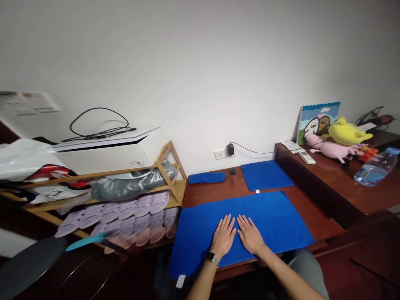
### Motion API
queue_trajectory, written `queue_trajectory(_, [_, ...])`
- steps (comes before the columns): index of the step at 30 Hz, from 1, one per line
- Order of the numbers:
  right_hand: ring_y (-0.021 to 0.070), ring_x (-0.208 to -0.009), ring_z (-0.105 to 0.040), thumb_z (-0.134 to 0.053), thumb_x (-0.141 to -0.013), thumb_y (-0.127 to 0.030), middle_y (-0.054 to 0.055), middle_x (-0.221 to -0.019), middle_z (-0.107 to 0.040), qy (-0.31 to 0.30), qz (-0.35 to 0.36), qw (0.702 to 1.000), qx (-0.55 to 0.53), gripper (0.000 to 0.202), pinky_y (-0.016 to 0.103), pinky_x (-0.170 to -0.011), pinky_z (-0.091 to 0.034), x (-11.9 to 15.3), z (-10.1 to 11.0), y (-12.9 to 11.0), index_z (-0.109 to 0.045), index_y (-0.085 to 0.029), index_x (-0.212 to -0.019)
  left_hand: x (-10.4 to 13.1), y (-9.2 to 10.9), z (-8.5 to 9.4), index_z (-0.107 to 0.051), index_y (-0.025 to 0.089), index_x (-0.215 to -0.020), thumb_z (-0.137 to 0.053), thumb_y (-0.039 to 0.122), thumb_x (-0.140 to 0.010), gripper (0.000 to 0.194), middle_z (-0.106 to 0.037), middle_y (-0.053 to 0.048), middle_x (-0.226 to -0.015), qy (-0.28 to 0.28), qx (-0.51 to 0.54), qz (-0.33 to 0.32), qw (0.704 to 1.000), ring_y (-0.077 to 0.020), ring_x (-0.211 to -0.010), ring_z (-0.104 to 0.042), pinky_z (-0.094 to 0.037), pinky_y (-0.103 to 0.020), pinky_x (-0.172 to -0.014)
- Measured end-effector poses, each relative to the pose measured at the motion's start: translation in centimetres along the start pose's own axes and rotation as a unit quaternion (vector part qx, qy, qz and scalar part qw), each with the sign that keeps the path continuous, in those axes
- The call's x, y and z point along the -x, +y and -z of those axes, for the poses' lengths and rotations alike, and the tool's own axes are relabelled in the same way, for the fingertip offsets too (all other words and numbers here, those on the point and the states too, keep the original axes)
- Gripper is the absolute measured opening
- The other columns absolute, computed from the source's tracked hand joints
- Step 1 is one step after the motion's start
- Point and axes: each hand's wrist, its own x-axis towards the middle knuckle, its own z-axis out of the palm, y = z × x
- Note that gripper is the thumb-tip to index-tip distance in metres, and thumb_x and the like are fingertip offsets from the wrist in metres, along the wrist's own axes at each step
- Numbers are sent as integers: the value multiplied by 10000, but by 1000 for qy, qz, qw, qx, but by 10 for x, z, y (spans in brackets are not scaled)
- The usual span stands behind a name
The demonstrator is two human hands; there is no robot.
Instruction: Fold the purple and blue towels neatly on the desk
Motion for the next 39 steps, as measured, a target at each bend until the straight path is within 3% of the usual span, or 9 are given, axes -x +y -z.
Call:
queue_trajectory(3, [255,-1561,-283,-238,-1070,-473,59,-1665,-340,8,-23,1000,10,620,507,-1277,-250,15,8,30,-323,-225,-1631,36,-41,13,-363,312,-1612,-276,510,-1080,574,-376,-37,-1676,2,-15,61,998,-247,-1553,-324,-288,-505,-1271])
queue_trajectory(8, [269,-1557,-296,-209,-1026,-537,65,-1664,-344,15,-171,982,74,706,518,-1274,-234,71,41,150,-353,-190,-1623,125,-128,26,-409,289,-1592,-372,541,-1032,615,-409,-61,-1661,65,-43,199,977,-292,-1544,-340,-314,-540,-1249])
queue_trajectory(11, [294,-1560,-284,-191,-987,-507,99,-1668,-334,23,-251,961,115,767,519,-1268,-239,103,52,212,-356,-93,-1612,154,-146,27,-437,262,-1573,-395,565,-1001,648,-430,-76,-1651,95,-5,239,966,-309,-1542,-342,-354,-544,-1226])
queue_trajectory(13, [297,-1560,-285,-179,-976,-502,109,-1666,-341,25,-266,955,128,786,519,-1263,-249,114,54,232,-352,-68,-1608,163,-146,26,-446,254,-1562,-389,582,-988,663,-428,-81,-1652,120,39,280,952,-312,-1530,-367,-400,-520,-1203])
queue_trajectory(18, [319,-1563,-276,-160,-993,-539,126,-1650,-385,72,-234,959,147,786,547,-1272,-203,105,49,207,-404,-89,-1589,183,-135,27,-530,166,-1461,-345,686,-945,755,-624,-174,-1430,208,109,414,880,-358,-1357,-571,-481,-541,-1131])
queue_trajectory(24, [260,-1575,-249,-189,-1035,-569,22,-1688,-325,43,-144,985,89,682,506,-1277,-227,75,36,145,-386,-263,-1611,212,-117,26,-674,210,-1251,-491,741,-831,701,-702,-131,-1162,266,168,402,860,-377,-1167,-656,-515,-574,-1079])
queue_trajectory(29, [272,-1568,-271,-231,-1020,-585,13,-1684,-332,23,-166,981,99,669,540,-1267,-228,74,30,145,-367,-310,-1614,224,-105,25,-727,225,-1201,-553,751,-789,690,-672,-115,-1134,266,219,425,837,-358,-1114,-676,-557,-566,-1018])
queue_trajectory(33, [271,-1571,-260,-241,-1012,-589,2,-1689,-316,16,-171,979,112,673,539,-1266,-228,78,32,154,-350,-322,-1619,227,-99,22,-748,235,-1189,-514,715,-847,634,-667,-116,-1147,287,193,414,842,-348,-1114,-673,-562,-564,-1005])
queue_trajectory(39, [284,-1578,-230,-234,-1015,-637,-13,-1695,-297,-1,-150,984,93,682,553,-1272,-218,67,40,159,-334,-344,-1622,223,-106,23,-777,261,-1105,-481,553,-954,442,-684,-118,-1227,293,62,340,891,-329,-1158,-664,-565,-504,-1007])
